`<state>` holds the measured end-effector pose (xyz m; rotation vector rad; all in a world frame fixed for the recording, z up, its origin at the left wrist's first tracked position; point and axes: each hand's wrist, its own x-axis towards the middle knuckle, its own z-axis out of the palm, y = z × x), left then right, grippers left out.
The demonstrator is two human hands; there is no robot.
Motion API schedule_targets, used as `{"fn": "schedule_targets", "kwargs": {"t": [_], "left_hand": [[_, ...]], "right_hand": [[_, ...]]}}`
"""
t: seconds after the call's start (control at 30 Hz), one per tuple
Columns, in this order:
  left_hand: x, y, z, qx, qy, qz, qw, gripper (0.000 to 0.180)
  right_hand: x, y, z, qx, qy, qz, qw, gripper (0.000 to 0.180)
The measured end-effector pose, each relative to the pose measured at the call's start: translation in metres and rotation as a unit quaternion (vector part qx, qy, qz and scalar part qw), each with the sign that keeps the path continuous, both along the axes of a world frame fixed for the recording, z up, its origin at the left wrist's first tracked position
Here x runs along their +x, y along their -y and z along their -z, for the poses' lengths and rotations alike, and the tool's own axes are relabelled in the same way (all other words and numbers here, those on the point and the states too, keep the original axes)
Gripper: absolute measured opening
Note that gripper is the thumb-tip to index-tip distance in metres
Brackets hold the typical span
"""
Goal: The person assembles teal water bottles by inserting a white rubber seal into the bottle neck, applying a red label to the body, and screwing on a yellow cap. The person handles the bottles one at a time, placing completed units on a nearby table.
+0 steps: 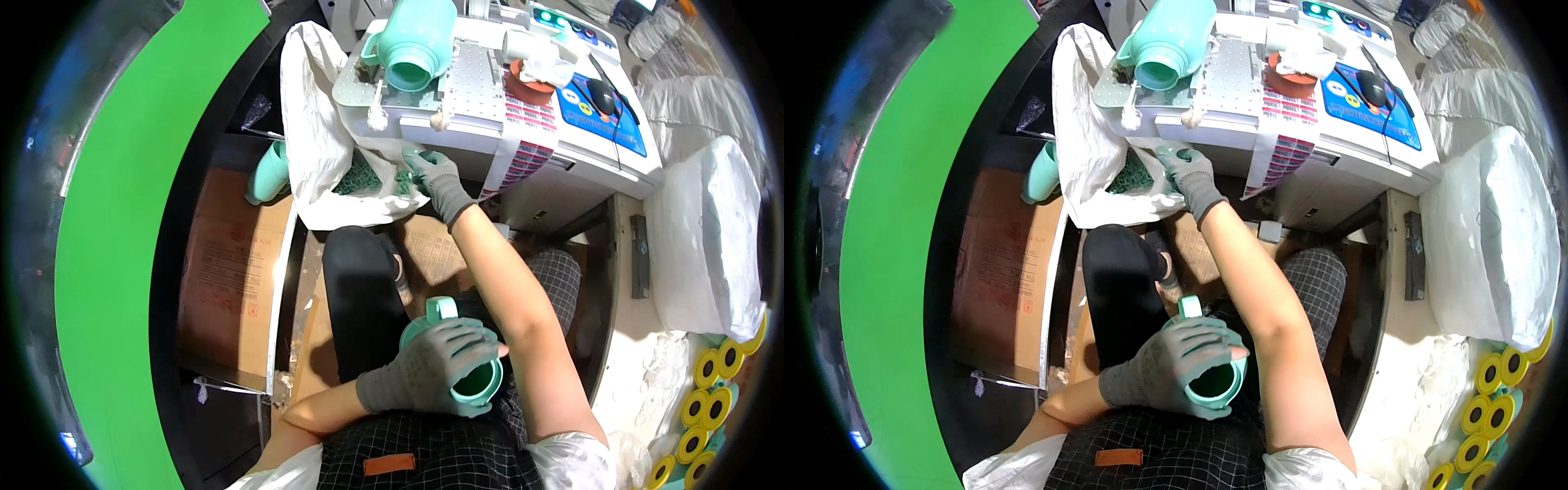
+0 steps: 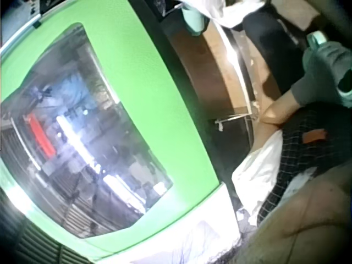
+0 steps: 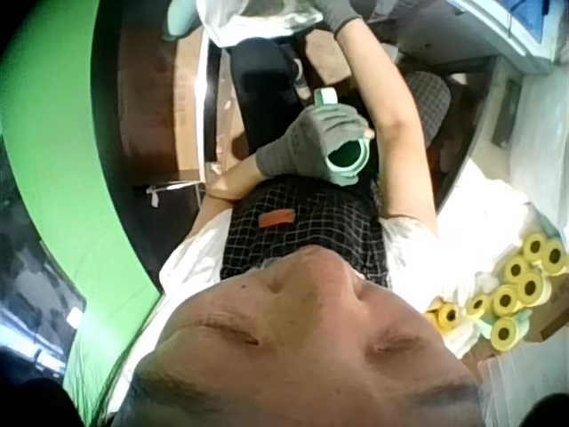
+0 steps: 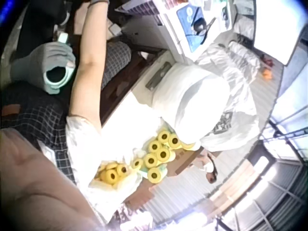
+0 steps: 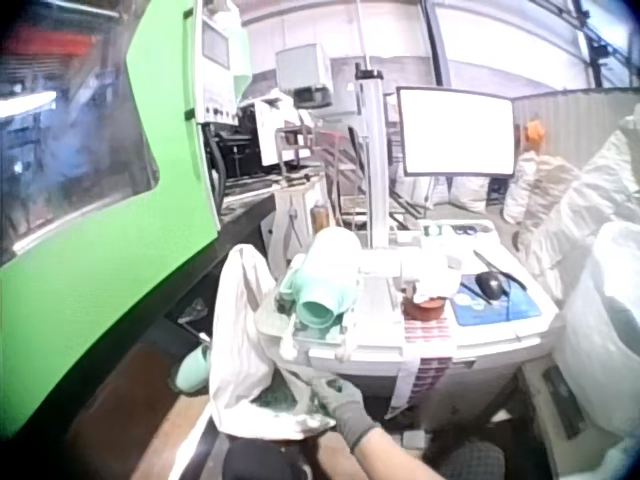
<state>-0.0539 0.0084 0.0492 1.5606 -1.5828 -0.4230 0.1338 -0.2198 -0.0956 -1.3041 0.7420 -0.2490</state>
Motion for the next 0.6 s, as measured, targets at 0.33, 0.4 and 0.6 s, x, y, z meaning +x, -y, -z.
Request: {"fn": "schedule_targets", "kwargs": {"t": [0.33, 0.4, 0.6], "left_hand": [[0.009, 0.002, 0.0, 0.033, -0.022, -0.01, 0.999, 0.078], [0.01, 0.01, -0.004, 0.037, -0.044, 0.02, 0.998, 0.077], [0.003, -0.015, 0.002, -0.001, -0.02, -0.027, 0.999, 0.077]], "right_hand": [[-0.006, 0.043, 0.035, 0.023, 0.008, 0.043, 0.999, 0.025], [0.0, 0.042, 0.05, 0.067, 0.041, 0.049, 0.996, 0.029], [0.027, 0.012, 0.022, 0.149, -0.009, -0.007, 0.989, 0.055]]}}
